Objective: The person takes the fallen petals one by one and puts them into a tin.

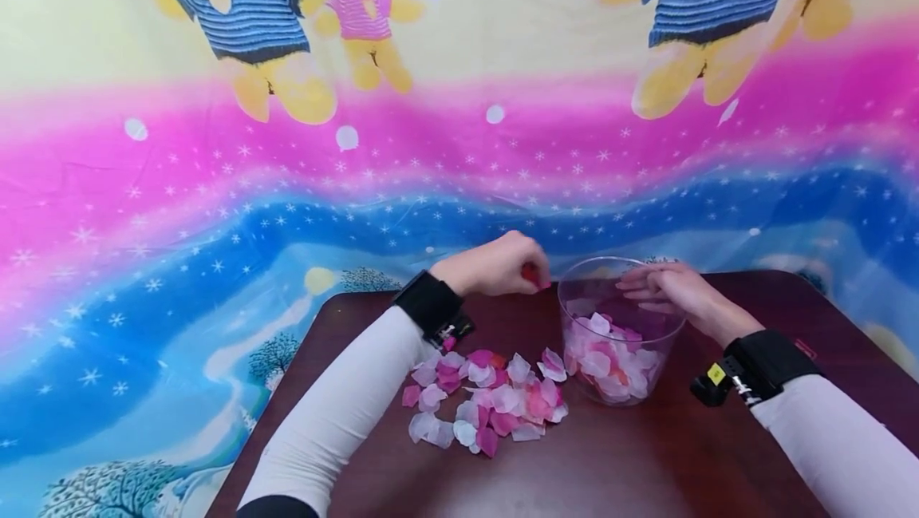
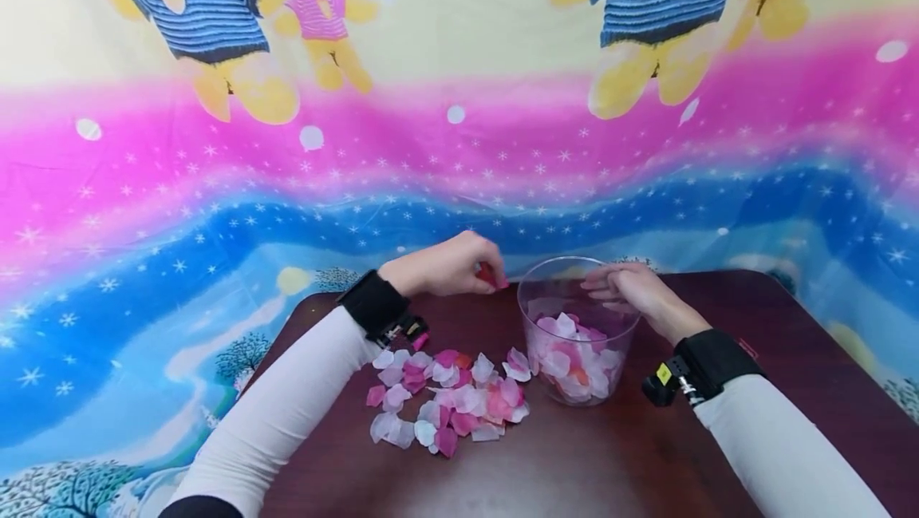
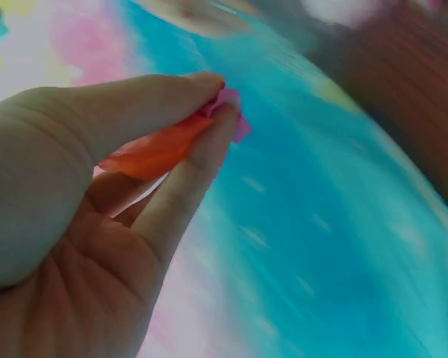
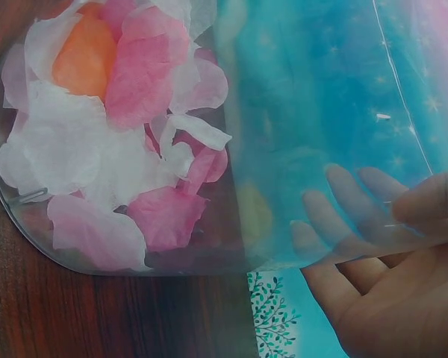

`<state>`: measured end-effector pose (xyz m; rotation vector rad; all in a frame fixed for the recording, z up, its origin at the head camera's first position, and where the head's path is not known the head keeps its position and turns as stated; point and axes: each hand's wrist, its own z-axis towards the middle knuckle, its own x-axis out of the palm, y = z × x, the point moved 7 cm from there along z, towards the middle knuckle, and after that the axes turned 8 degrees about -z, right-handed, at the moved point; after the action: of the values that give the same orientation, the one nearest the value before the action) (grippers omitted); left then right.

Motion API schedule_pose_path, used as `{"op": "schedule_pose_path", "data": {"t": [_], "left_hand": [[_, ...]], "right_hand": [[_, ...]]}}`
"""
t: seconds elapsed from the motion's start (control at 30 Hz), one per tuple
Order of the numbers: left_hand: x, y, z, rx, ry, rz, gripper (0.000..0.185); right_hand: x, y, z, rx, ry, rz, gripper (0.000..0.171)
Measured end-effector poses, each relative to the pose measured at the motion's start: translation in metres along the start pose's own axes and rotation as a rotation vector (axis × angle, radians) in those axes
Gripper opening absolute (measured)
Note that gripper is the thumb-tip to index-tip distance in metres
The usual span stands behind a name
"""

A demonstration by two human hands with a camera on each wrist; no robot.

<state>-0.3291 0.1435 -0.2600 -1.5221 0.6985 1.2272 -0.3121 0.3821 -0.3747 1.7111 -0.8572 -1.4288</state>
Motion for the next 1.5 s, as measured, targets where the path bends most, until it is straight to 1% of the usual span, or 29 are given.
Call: {"op": "schedule_pose_path", "data": {"t": [0.03,0.1,0.17,0.27,0.33,0.43,0.53,0.67,0.8,0.9,1.0,1.07,1.13,1.23,1.33,1.43,1.5], "left_hand": [[-0.001,-0.010,0.007,0.026,0.008,-0.003,0.011],[0.003,-0.024,0.020,0.064,0.025,-0.008,0.011],[0.011,-0.031,0.030,0.078,0.043,-0.020,0.011],[0.024,-0.030,0.039,0.073,0.061,-0.028,0.012],[0.029,-0.028,0.042,0.077,0.057,-0.033,0.015],[0.031,-0.025,0.042,0.079,0.024,-0.033,0.021],[0.027,-0.022,0.036,0.078,-0.019,-0.033,0.025],[0.019,-0.016,0.020,0.073,-0.048,-0.045,0.026],[0.011,-0.006,0.000,0.046,-0.077,-0.062,0.025],[0.007,0.005,-0.016,0.024,-0.100,-0.055,0.023],[0.008,0.020,-0.034,0.005,-0.111,-0.046,0.021],[0.013,0.032,-0.049,-0.029,-0.105,-0.048,0.022],[0.022,0.046,-0.065,-0.073,-0.099,-0.071,0.024],[0.040,0.065,-0.091,-0.148,-0.093,-0.114,0.027],[0.058,0.082,-0.112,-0.215,-0.094,-0.150,0.027],[0.076,0.092,-0.125,-0.253,-0.088,-0.176,0.027],[0.088,0.093,-0.128,-0.262,-0.080,-0.197,0.028]], "right_hand": [[0.001,0.000,0.001,0.003,0.002,0.006,0.056],[0.005,0.002,0.004,0.007,0.005,0.015,0.057],[0.010,0.003,0.007,0.012,0.013,0.030,0.057],[0.018,0.006,0.011,0.012,0.025,0.045,0.057],[0.022,0.007,0.013,0.012,0.030,0.052,0.057],[0.026,0.008,0.013,0.013,0.034,0.051,0.056],[0.027,0.009,0.014,0.017,0.039,0.054,0.057],[0.028,0.008,0.015,0.027,0.051,0.061,0.057],[0.023,0.004,0.012,0.020,0.046,0.042,0.057],[0.017,0.001,0.007,0.000,0.028,0.018,0.057],[0.011,-0.004,0.003,-0.006,0.023,0.009,0.058],[0.010,-0.006,0.001,-0.001,0.031,0.006,0.058],[0.008,-0.008,0.000,0.004,0.040,0.003,0.058],[0.004,-0.006,0.001,-0.002,0.036,-0.007,0.057],[-0.002,-0.003,0.003,-0.004,0.027,-0.013,0.056],[-0.004,-0.001,0.006,0.006,0.030,-0.010,0.058],[-0.003,-0.001,0.007,0.010,0.035,-0.001,0.059]]}}
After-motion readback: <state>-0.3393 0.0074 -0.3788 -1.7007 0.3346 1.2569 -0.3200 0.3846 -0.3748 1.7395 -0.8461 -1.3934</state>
